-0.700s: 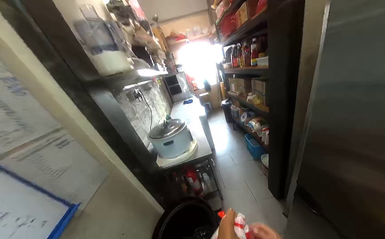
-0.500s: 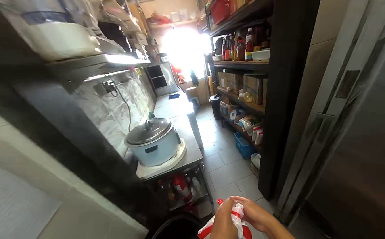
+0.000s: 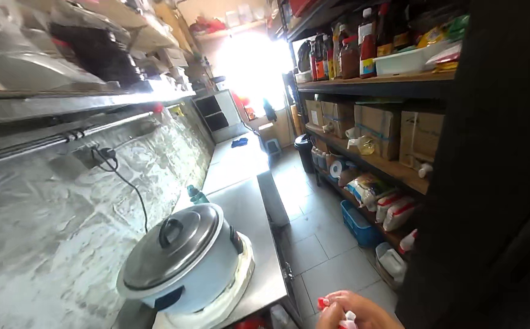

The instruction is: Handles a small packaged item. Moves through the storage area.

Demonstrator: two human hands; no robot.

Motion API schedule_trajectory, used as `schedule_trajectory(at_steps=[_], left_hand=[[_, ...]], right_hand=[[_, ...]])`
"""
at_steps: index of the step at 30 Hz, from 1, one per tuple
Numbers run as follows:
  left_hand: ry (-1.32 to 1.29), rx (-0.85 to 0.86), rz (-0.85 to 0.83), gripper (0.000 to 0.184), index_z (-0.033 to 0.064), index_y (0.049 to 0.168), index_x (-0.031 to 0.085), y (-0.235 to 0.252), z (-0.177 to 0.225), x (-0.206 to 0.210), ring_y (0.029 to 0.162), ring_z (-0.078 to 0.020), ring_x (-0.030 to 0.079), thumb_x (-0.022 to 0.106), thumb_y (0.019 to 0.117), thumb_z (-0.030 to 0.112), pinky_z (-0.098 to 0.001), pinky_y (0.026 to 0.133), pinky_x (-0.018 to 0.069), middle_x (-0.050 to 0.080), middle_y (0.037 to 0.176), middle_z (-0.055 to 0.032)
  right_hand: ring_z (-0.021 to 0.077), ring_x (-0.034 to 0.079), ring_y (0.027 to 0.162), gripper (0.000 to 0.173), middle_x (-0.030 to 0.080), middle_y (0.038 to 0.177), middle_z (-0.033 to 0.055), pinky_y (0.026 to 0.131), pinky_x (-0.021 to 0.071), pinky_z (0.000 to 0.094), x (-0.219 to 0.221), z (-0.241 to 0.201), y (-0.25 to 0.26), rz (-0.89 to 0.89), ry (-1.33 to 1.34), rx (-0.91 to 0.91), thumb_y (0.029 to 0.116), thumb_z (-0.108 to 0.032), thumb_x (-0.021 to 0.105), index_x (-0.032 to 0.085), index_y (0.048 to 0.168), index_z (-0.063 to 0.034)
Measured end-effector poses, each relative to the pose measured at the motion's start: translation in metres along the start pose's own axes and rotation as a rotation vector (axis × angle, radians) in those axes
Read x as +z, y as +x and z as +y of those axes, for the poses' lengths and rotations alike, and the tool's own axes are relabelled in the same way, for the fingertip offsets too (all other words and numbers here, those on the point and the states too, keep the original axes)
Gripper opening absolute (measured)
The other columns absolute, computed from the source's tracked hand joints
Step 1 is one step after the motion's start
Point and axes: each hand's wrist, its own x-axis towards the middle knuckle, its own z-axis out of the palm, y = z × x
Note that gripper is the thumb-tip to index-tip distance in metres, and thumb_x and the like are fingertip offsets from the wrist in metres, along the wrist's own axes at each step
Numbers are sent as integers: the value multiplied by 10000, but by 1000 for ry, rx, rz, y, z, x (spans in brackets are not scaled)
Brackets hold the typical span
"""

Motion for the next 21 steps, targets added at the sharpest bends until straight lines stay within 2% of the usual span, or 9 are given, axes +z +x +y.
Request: schedule_trajectory(at_steps=[2,4,6,8,12,13,15,17,21], left_hand=[[5,-17,116,273,-87,1097,667,36,-9,-17,1063,-332,677,704,836,-18,-519,976,543,697,1079,-232],[8,-84,313,263,-102,1061,675,65,-23,-37,1024,-342,673,710,827,13,-511,940,549,688,1037,-235],[-11,-180,501,278,-81,1044,659,97,-42,-58,990,-305,675,724,810,55,-491,910,563,682,1009,-203],[-20,-230,631,281,-66,1013,658,137,-61,-80,944,-279,679,731,772,58,-485,876,569,684,964,-180],[0,-266,694,316,-46,1040,689,213,-99,-121,976,-256,679,749,743,43,-466,903,564,694,1003,-157],[11,-265,717,305,-43,1022,684,232,-110,-133,942,-250,688,751,736,38,-467,874,573,697,976,-149],[14,-268,777,303,-53,1002,661,269,-134,-165,887,-251,691,752,726,33,-473,819,579,694,933,-150],[-25,-330,841,347,-61,1034,640,294,-154,-200,879,-263,691,755,719,26,-499,806,580,694,928,-157],[-74,-410,1032,376,-63,1081,596,345,-177,-278,900,-279,677,716,727,-18,-510,810,571,677,946,-179]], right_hand=[[118,660,749,112,692,827,14,700,565,322,-14,-30,32,58,75,-44,979,-152,591,680,992,-86],[152,655,710,111,688,810,50,679,570,355,-23,-51,66,107,138,-145,958,-141,629,676,1011,-56],[100,573,631,106,646,761,13,606,503,295,-31,-72,99,182,91,-301,953,-135,627,688,994,-59],[96,619,706,138,693,837,17,664,532,295,-40,-103,130,246,-16,-425,950,-156,650,726,1016,-61],[129,675,809,110,711,881,41,749,570,329,-51,-166,197,320,-165,-520,923,-126,667,712,991,-52],[130,683,823,106,715,884,44,771,577,335,-55,-182,216,322,-203,-538,925,-123,676,714,989,-49],[125,694,845,134,727,906,40,801,586,339,-62,-216,261,307,-295,-569,944,-162,682,729,1011,-56],[125,699,881,173,733,965,38,823,592,341,-61,-247,303,247,-343,-561,974,-201,656,735,1056,-71],[162,715,898,320,727,1101,86,809,608,363,-46,-319,376,99,-434,-563,1005,-218,599,646,1269,-42]])
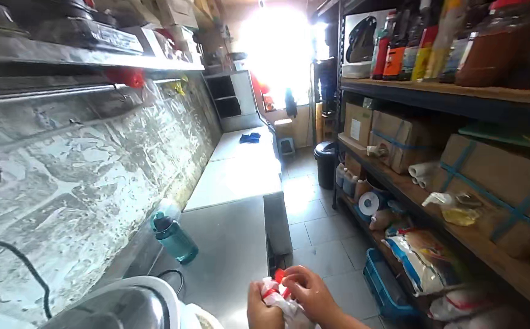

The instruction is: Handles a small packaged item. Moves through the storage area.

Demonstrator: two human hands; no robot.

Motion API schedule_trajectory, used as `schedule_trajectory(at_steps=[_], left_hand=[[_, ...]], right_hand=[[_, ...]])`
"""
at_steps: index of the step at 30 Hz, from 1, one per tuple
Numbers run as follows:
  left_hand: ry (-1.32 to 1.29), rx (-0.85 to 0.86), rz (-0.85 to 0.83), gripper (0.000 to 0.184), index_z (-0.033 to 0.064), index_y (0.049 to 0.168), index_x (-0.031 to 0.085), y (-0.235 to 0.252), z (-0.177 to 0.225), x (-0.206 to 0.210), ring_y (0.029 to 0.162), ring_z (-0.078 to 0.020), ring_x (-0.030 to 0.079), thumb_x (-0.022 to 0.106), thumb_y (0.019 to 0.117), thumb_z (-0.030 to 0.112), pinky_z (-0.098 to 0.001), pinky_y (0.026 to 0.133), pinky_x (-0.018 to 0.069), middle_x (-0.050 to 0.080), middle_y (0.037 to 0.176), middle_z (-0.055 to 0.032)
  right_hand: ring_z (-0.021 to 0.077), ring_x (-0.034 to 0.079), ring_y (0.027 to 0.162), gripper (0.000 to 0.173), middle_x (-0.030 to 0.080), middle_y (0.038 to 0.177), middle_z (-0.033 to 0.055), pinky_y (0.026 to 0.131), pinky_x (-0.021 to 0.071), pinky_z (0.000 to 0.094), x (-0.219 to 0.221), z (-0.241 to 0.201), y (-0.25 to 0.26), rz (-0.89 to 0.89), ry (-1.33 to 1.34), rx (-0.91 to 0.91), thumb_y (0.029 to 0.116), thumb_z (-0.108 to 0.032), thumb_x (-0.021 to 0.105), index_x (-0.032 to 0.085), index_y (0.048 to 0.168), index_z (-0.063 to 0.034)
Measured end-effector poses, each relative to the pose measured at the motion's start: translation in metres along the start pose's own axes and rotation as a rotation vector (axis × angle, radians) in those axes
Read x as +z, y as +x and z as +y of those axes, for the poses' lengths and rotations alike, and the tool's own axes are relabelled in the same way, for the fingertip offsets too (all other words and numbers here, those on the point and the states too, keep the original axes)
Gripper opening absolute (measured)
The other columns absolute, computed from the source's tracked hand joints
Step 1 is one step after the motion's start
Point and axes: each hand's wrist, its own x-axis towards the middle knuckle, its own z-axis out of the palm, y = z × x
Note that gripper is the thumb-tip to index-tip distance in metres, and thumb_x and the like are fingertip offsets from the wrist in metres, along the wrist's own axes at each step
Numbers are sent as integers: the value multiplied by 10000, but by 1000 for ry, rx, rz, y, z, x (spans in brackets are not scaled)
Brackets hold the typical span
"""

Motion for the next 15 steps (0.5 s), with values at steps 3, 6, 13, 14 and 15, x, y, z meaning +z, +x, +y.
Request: schedule_trajectory(at_steps=[3,6,13,14,15], left_hand=[[16,-72,148,362,-52,1109,568,68,12,2,933,-296,652,663,760,-51,-521,810,556,649,1004,-194],[40,-129,267,359,-37,1143,551,128,19,8,949,-277,647,642,797,-52,-493,810,554,639,1038,-181],[106,-118,553,521,-65,1360,500,247,-37,5,1035,-331,634,614,852,-65,-504,895,543,610,1203,-267],[125,-154,598,492,-69,1355,516,257,-44,2,1085,-340,625,606,871,-55,-510,941,526,612,1224,-271],[139,-201,640,456,-69,1343,539,266,-49,1,1118,-338,619,597,891,-43,-507,971,513,619,1231,-265]], right_hand=[[170,690,879,437,693,1192,99,790,589,360,3,-15,52,-134,-108,-90,975,-159,606,561,1394,-44],[206,697,953,544,637,1325,139,822,595,377,15,-23,105,-282,-173,-170,988,-182,625,480,1499,-64],[246,684,1103,456,637,1342,175,959,573,418,66,-1,265,-578,-134,-373,1027,-145,550,533,1478,-76],[254,694,1074,431,671,1281,177,953,569,431,74,3,280,-629,-115,-380,1037,-153,539,552,1459,-66],[260,700,1054,421,690,1238,179,952,564,441,80,4,292,-680,-99,-357,1045,-160,530,558,1453,-61]])
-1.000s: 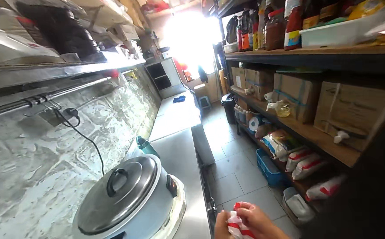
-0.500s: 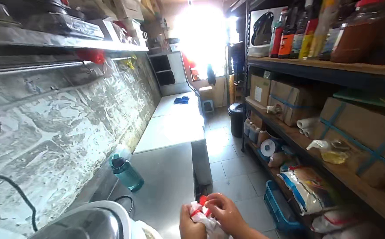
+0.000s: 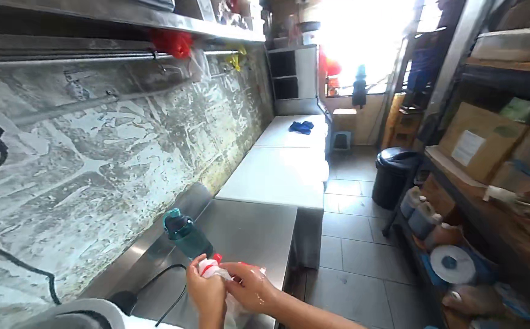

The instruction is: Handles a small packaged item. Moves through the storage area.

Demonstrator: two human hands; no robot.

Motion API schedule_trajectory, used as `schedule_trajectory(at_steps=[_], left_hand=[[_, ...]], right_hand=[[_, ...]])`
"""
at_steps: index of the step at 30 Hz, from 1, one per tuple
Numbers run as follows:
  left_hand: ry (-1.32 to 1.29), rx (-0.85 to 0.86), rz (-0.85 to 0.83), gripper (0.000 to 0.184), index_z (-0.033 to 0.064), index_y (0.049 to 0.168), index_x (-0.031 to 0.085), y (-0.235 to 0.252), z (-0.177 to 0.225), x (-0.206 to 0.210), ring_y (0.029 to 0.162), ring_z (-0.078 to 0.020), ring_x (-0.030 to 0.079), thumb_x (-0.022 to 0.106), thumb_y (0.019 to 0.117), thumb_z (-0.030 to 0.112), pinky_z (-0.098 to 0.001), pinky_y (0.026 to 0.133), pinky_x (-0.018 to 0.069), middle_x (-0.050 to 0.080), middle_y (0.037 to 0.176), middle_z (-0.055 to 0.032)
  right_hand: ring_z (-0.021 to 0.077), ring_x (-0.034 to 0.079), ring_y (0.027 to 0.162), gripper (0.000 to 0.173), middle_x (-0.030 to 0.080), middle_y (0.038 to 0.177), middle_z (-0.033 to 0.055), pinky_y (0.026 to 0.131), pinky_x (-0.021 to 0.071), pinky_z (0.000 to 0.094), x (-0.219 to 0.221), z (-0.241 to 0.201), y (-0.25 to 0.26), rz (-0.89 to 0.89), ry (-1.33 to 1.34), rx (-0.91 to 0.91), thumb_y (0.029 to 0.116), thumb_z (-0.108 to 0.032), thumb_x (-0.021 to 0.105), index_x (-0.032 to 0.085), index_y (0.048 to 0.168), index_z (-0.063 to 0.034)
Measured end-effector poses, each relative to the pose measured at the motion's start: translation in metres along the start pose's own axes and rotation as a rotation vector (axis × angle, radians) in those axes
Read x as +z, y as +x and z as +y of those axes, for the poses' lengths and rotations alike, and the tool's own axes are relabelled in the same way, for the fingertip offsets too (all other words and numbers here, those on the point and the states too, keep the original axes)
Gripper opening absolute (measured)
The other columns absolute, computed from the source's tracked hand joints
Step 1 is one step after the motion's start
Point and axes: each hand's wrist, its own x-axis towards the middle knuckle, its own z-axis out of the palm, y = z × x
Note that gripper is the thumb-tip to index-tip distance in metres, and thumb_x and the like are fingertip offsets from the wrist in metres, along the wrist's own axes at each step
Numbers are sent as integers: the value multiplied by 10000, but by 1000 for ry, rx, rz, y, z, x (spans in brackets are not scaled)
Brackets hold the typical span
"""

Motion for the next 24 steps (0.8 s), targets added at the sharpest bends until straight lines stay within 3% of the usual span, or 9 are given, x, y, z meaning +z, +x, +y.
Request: schedule_trajectory(at_steps=[5,8,11,14,18,21,24], left_hand=[[76,-117,148,381,-55,1326,582,43,5,32,1172,-332,619,564,950,4,-518,1020,486,644,1240,-247],[129,-142,250,412,-70,1347,565,57,3,48,1195,-341,622,599,945,12,-519,1047,481,641,1266,-256],[237,-64,337,495,-81,1361,543,59,-17,53,1214,-383,608,660,892,30,-544,1060,475,628,1282,-273],[318,110,355,569,-71,1396,528,54,-42,56,1236,-409,579,636,901,187,-559,1086,439,603,1312,-284],[325,168,315,518,-22,1354,605,53,-54,47,1184,-326,624,642,916,251,-502,1056,487,662,1250,-200],[149,18,296,563,-14,1377,583,49,-45,39,1219,-224,633,747,887,210,-398,1070,505,654,1318,-171],[-64,-110,319,626,-37,1366,540,48,-33,38,1137,-188,642,771,802,106,-353,997,534,647,1266,-171]], right_hand=[[264,701,1004,400,653,1261,202,906,583,428,-27,3,61,-140,158,158,1056,-145,485,567,1434,-42],[238,693,1065,366,689,1218,176,979,550,408,-32,18,93,-159,97,188,1073,-199,472,622,1357,-22],[223,691,1067,343,721,1126,162,990,535,398,-18,30,113,-107,71,208,1072,-199,468,662,1270,3],[221,687,1084,348,719,1139,160,1004,526,400,-9,43,129,-100,63,263,1085,-201,444,666,1264,-2],[215,677,1094,343,717,1141,152,1009,519,407,8,53,140,-64,107,322,1083,-192,437,684,1234,-8],[172,681,1045,324,720,1105,127,967,534,368,10,52,136,-70,149,333,1083,-187,447,689,1222,-23],[134,685,948,307,720,1017,92,886,559,333,12,55,132,-38,189,292,1073,-187,458,699,1182,-31]])
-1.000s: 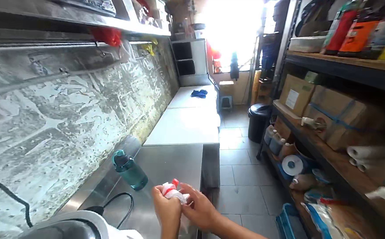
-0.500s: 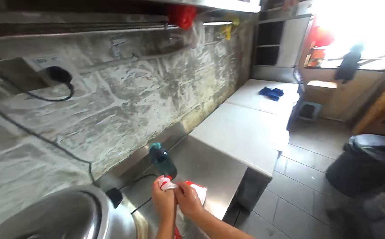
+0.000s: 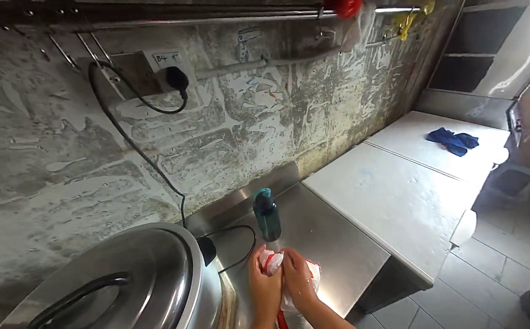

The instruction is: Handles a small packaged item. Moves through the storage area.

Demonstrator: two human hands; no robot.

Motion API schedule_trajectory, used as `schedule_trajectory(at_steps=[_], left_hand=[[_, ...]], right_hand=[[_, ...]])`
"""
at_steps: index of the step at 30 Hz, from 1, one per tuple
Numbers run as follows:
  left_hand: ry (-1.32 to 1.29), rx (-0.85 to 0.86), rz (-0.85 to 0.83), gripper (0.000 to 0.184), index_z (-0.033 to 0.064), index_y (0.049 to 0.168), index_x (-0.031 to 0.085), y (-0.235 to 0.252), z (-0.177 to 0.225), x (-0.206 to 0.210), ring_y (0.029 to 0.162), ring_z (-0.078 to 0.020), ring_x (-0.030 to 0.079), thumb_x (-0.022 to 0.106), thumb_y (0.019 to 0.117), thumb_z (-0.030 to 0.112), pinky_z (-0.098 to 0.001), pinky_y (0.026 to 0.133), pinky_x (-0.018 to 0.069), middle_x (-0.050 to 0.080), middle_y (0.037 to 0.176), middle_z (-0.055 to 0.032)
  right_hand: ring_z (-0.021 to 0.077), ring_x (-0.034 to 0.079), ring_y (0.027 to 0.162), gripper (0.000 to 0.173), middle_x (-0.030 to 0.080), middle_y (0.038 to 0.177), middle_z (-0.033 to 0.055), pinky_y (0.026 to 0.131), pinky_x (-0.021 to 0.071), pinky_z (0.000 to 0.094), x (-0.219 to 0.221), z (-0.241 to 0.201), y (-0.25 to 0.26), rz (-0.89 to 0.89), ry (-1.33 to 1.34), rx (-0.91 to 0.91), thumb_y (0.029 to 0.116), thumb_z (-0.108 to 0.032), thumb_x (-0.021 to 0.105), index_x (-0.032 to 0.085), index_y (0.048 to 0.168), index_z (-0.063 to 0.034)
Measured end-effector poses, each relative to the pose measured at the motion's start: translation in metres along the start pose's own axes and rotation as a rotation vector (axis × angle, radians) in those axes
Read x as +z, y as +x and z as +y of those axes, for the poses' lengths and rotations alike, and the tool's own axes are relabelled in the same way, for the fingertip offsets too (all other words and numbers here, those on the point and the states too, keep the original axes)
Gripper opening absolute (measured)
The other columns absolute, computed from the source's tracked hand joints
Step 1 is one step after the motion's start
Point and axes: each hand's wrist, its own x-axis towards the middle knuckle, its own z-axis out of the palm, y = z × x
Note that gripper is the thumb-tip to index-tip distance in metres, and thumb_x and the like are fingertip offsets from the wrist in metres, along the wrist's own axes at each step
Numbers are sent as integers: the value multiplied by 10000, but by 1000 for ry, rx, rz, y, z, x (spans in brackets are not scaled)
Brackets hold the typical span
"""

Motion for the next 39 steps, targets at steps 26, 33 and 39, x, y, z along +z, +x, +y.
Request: schedule_trajectory(at_steps=[26,33,39], left_hand=[[-449,-296,-447,394,-14,1349,359,1,-10,-42,998,-163,690,551,1035,125,-323,914,581,659,1089,-135],[-475,-304,-445,293,-13,1286,476,7,-19,-28,968,-180,681,394,1103,199,-347,893,582,662,1048,-132],[-551,-374,-277,546,-85,1332,515,-11,-9,-26,1024,-267,716,759,850,-7,-391,908,616,703,1128,-220]], right_hand=[[136,672,795,307,693,870,71,753,578,334,9,20,-8,93,106,30,1080,-183,443,703,1096,-21],[127,671,777,286,691,840,54,732,575,315,5,26,-9,61,166,-5,1075,-166,453,707,1063,-36],[127,650,732,280,665,798,43,698,564,320,6,23,-7,108,135,33,1070,-207,474,707,1049,-54]])
